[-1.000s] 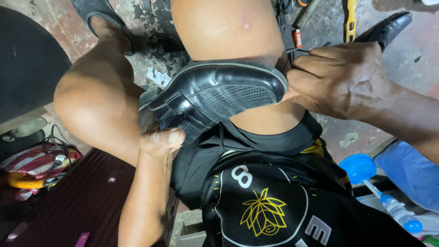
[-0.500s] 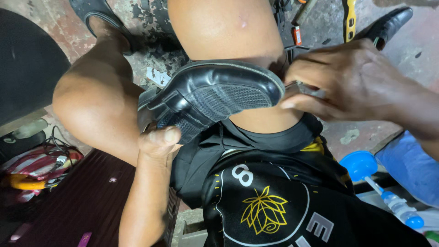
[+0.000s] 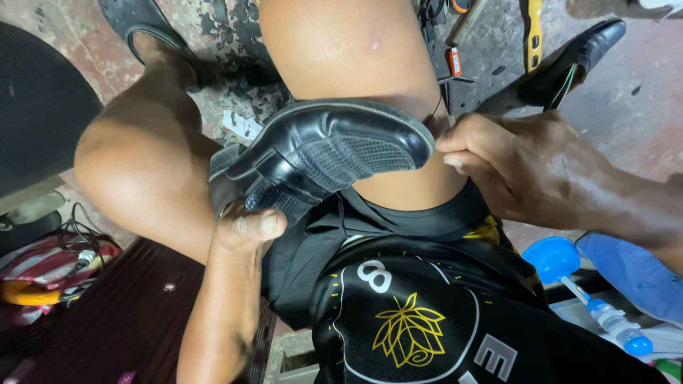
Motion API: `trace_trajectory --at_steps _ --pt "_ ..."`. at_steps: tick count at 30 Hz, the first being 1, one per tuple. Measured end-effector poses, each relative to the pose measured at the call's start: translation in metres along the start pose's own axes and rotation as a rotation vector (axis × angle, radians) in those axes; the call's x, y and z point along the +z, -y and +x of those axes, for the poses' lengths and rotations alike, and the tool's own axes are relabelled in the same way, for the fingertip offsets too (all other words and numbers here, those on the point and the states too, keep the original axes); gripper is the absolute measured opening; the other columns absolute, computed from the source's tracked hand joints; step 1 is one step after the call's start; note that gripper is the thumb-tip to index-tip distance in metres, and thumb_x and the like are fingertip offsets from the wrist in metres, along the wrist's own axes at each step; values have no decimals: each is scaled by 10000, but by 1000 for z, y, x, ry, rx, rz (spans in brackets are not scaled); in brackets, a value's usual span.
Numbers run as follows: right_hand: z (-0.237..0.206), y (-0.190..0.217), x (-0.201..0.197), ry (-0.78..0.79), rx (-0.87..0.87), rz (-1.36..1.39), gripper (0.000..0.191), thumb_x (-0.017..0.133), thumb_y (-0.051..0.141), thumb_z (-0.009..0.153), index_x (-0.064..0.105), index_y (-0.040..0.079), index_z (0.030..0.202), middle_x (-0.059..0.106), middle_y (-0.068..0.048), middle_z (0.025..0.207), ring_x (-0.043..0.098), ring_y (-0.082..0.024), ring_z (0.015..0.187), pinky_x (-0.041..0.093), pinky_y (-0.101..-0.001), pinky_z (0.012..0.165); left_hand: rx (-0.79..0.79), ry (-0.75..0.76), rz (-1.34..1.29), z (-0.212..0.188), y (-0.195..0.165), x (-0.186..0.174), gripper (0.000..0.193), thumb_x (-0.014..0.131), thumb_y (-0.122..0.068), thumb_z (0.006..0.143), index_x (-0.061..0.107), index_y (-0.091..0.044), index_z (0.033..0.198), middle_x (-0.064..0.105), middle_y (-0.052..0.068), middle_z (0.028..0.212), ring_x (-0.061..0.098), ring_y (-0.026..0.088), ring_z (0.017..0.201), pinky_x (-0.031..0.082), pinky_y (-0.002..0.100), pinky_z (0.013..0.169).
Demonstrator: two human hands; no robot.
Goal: The person sits on the floor and sews a black shoe using a curved awl and thread. They repeatedly pierce the sole and upper, pull the thread through, and tighten stitches along the shoe's edge.
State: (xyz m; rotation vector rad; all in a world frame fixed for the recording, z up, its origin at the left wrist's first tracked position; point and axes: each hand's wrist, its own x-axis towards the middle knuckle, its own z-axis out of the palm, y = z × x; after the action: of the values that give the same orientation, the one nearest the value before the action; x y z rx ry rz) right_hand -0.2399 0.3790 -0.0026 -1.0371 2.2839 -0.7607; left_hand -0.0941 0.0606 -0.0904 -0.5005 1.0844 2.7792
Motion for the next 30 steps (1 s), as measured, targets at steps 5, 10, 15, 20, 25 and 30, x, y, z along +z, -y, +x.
trace_trajectory --at_steps 5,10,15,20,25,30 --pt "13 14 -4 -17 -48 -25 82 602 99 977 581 59 1046 635 -124 690 651 -316 570 497 -449 526 3 10 -8 -2 -1 2 612 862 -124 834 613 108 1341 697 191 1202 698 283 1085 562 413 1026" --pt "24 20 -6 82 92 35 103 593 131 966 571 48 1022 653 -108 637 683 -302 563 509 -426 504 -3 17 -10 -4 -2 2 596 852 -128 848 615 105 1343 696 188 1203 697 278 1084 560 412 1029" --pt "32 25 -10 91 170 79 114 601 151 977 563 45 996 661 -91 661 695 -281 572 509 -399 492 -6 27 -20 -4 -1 6 580 842 -131 863 618 103 1344 695 185 1203 696 273 1084 558 410 1033" --pt "37 30 -17 130 101 -62 134 642 161 957 606 40 915 631 -114 595 670 -291 516 486 -407 470 -3 42 -35 0 -5 12 565 831 -135 878 620 100 1346 695 182 1203 694 268 1084 556 409 1036" --pt "31 30 -8 64 53 -55 114 595 141 989 608 30 967 670 -78 670 700 -250 550 511 -369 478 5 40 -60 1 -8 19 549 821 -139 893 623 98 1347 694 178 1203 693 263 1084 554 407 1039" --pt "24 29 -1 4 75 -45 128 598 147 1006 630 24 984 696 -82 739 704 -244 594 522 -362 516 -24 -43 -102 -6 -18 28 515 781 -159 939 625 89 1363 687 170 1203 685 248 1083 548 404 1048"
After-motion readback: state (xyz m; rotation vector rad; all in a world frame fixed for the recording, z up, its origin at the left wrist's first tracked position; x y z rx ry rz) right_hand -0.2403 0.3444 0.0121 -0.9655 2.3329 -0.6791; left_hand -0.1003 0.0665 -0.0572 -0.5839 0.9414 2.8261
